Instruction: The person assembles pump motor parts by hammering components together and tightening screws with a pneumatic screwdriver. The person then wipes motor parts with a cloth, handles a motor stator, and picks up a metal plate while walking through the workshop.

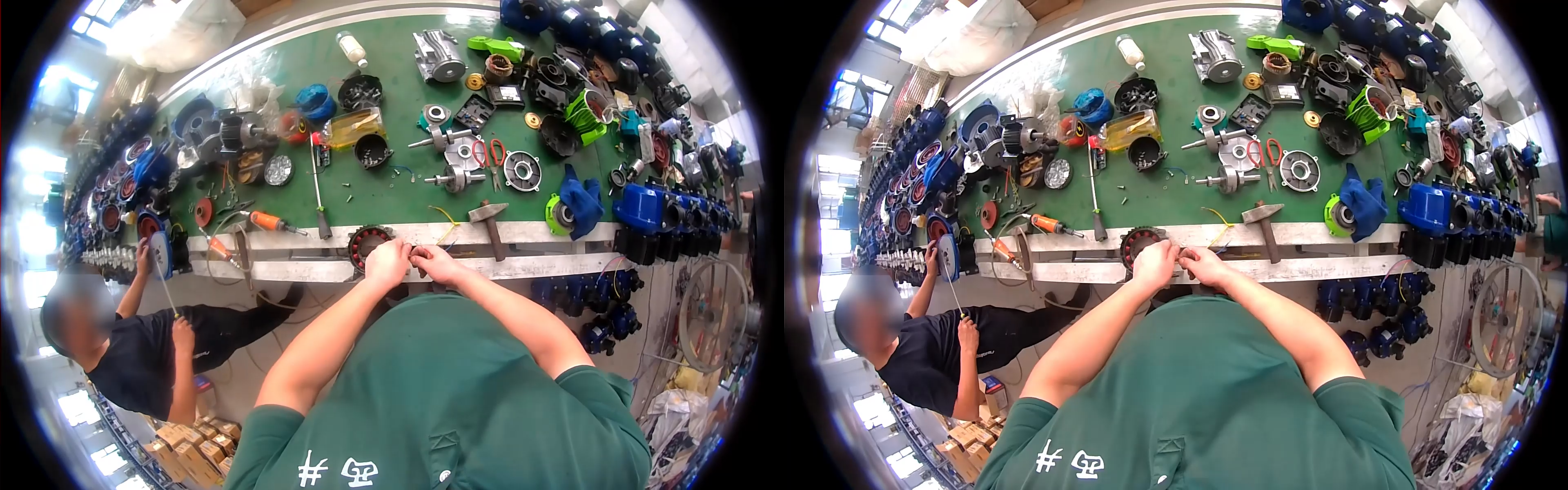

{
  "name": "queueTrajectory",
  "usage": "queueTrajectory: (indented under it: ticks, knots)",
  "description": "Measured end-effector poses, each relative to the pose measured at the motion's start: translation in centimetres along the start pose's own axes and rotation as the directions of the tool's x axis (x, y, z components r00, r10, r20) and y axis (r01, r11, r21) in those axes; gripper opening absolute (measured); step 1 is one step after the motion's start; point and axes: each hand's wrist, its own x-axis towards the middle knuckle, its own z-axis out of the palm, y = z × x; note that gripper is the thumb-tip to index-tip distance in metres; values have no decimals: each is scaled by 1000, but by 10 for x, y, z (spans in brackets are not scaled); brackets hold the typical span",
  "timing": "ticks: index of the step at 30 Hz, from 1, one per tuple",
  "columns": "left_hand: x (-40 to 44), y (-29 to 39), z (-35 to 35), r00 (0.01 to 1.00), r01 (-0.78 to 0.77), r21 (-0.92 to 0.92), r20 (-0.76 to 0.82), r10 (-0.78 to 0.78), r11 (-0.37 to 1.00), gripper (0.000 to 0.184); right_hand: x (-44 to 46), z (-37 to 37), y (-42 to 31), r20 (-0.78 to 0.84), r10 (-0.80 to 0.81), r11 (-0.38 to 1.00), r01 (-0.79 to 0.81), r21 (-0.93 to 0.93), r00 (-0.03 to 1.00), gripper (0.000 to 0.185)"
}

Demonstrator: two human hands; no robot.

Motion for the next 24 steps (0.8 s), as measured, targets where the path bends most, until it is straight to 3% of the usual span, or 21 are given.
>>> queueTrajectory:
  ticks: [2, 3, 4, 6, 8, 10, 12, 15, 16, 18, 19, 20, 22, 24]
  knots:
    - [6, -3, -3, 994, 105, -154, -6, -107, 983, 31, -1, -2, 3, -57, 8, 998, -4, 64, 998, 17]
    - [16, -21, 10, 994, 64, -293, -71, -89, 954, 29, -2, -3, 2, -106, 20, 991, -5, 137, 994, 19]
    - [21, -24, 7, 962, 273, -606, 158, -223, 747, 26, -3, -5, 2, -154, 35, 978, -2, 209, 987, 22]
    - [18, -20, -3, 900, 414, -795, 286, -327, 444, 19, -4, -14, 2, -392, -6, 972, 97, 213, 920, 29]
    - [18, -25, -8, 886, 433, -845, 335, -321, 315, 15, -3, -31, 3, -627, 34, 954, 163, 253, 778, 29]
    - [18, -27, -8, 881, 438, -865, 357, -312, 245, 14, -12, -52, -5, -636, 64, 979, 74, 189, 769, 25]
    - [18, -28, -5, 885, 430, -870, 354, -303, 240, 17, -22, -57, -16, -589, 131, 965, 34, 260, 797, 21]
    - [19, -15, -6, 897, 442, -751, 378, -229, 492, 23, -33, -54, -28, -476, 216, 906, 7, 424, 853, 15]
    - [20, -9, -1, 901, 429, -741, 394, -183, 516, 32, -33, -52, -27, -458, 206, 893, 25, 450, 865, 15]
    - [22, 5, 11, 923, 319, -601, 371, -98, 733, 35, -34, -48, -25, -421, 187, 864, 56, 501, 888, 15]
    - [24, 10, 16, 948, 162, -409, 316, -28, 898, 38, -33, -46, -25, -410, 176, 849, 73, 524, 895, 15]
    - [27, 6, 27, 969, -107, -251, 191, 157, 962, 36, -33, -45, -24, -400, 165, 833, 90, 546, 901, 16]
    - [31, 8, 37, 943, -275, -110, 163, 291, 955, 31, -33, -41, -28, -384, 140, 807, 119, 578, 912, 17]
    - [32, 16, 34, 953, -227, 33, 216, 215, 973, 27, -34, -41, -32, -377, 112, 789, 148, 596, 920, 18]
